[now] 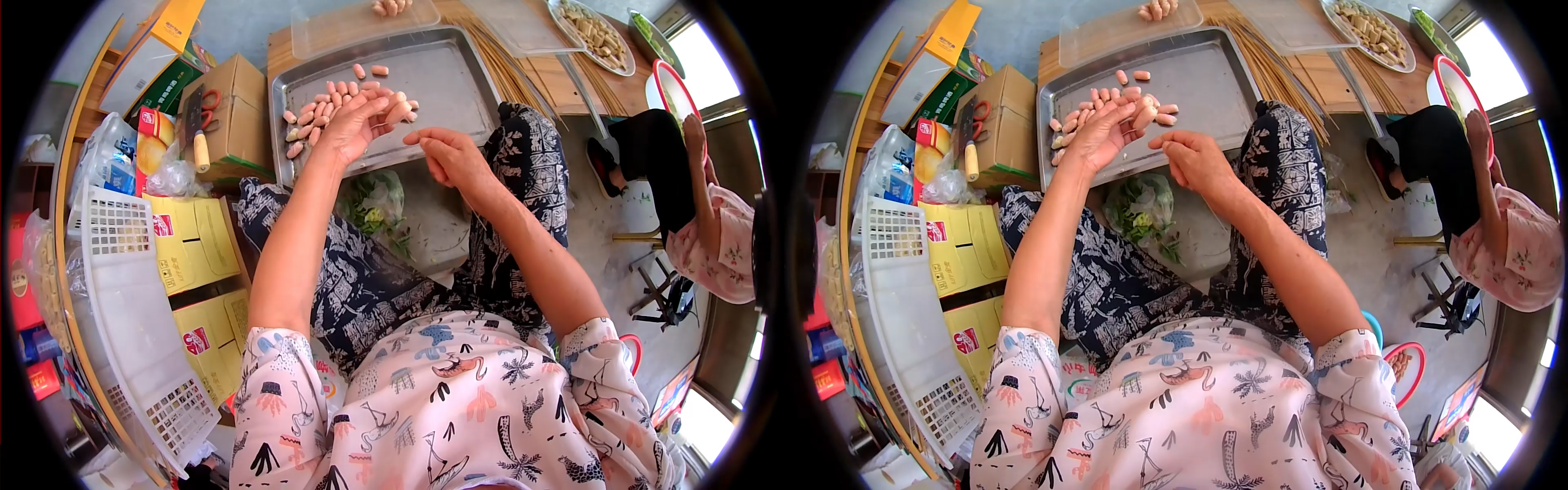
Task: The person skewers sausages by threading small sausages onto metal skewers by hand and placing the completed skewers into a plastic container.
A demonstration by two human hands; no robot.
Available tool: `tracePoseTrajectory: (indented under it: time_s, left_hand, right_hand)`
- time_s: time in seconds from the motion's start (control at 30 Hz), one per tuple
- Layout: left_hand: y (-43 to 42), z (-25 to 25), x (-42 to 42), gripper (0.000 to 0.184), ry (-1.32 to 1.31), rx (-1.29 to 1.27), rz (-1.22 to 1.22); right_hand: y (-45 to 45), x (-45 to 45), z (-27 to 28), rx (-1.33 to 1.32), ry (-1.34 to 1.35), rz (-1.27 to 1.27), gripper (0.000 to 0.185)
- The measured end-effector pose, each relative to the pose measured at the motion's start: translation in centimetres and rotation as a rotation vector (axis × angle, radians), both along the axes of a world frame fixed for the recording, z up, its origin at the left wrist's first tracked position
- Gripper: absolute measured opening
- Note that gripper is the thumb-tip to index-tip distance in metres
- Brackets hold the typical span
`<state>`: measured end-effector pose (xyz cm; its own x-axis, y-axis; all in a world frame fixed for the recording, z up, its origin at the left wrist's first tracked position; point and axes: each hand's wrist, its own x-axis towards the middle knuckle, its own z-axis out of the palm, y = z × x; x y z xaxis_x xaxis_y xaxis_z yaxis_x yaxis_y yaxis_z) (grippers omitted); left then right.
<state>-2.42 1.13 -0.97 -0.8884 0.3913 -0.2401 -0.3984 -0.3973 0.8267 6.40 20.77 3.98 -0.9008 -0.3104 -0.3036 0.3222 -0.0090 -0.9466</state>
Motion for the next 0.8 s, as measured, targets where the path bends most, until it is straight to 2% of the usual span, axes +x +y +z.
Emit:
tracePoseTrajectory:
  time_s: [0.17, 0.23, 0.27, 0.33, 0.37, 0.47, 0.57, 0.63, 0.7, 0.73, 0.8]
  left_hand:
    - [0.0, -1.6, -0.6, 0.024, -0.059, -0.093, -0.018]
    - [1.0, -2.4, -0.7, 0.027, 0.188, -0.701, -0.009]
    - [1.4, -2.5, -0.4, 0.027, 0.187, -0.7, -0.014]
    - [2.0, -2.8, 0.2, 0.033, 0.6, -1.158, -0.145]
    - [2.2, -3.2, 0.2, 0.033, 0.601, -1.154, -0.148]
    - [2.7, -5.3, 0.0, 0.044, 0.912, -1.167, -0.067]
    - [2.6, -5.6, -0.2, 0.045, 0.907, -1.28, -0.101]
    - [2.6, -5.5, 0.0, 0.041, 0.895, -1.348, -0.113]
    - [2.4, -5.4, 0.2, 0.026, 0.812, -1.4, -0.144]
    - [2.5, -5.4, 0.3, 0.026, 0.81, -1.401, -0.144]
    - [2.9, -5.6, 0.5, 0.022, 0.929, -1.287, -0.083]
  right_hand:
    - [0.6, -0.8, -0.7, -0.093, 0.001, -0.139, 0.028]
    - [1.1, -1.0, -0.5, -0.147, 0.04, -0.214, 0.028]
    - [1.2, -0.9, -0.3, -0.16, 0.029, -0.24, 0.028]
    - [1.3, -0.9, -0.5, -0.171, 0.023, -0.239, 0.028]
    - [1.3, -0.9, -0.6, -0.185, 0.018, -0.233, 0.028]
    - [1.2, -0.8, -0.8, -0.176, 0.007, -0.204, 0.027]
    - [1.2, -0.7, -0.5, -0.173, -0.009, -0.203, 0.027]
    - [1.2, -0.6, -0.4, -0.173, -0.018, -0.213, 0.027]
    - [1.2, -0.7, -0.6, -0.191, -0.016, -0.195, 0.027]
    - [1.1, -0.7, -0.6, -0.191, -0.017, -0.194, 0.027]
    - [1.1, -0.6, -0.4, -0.186, -0.018, -0.201, 0.027]
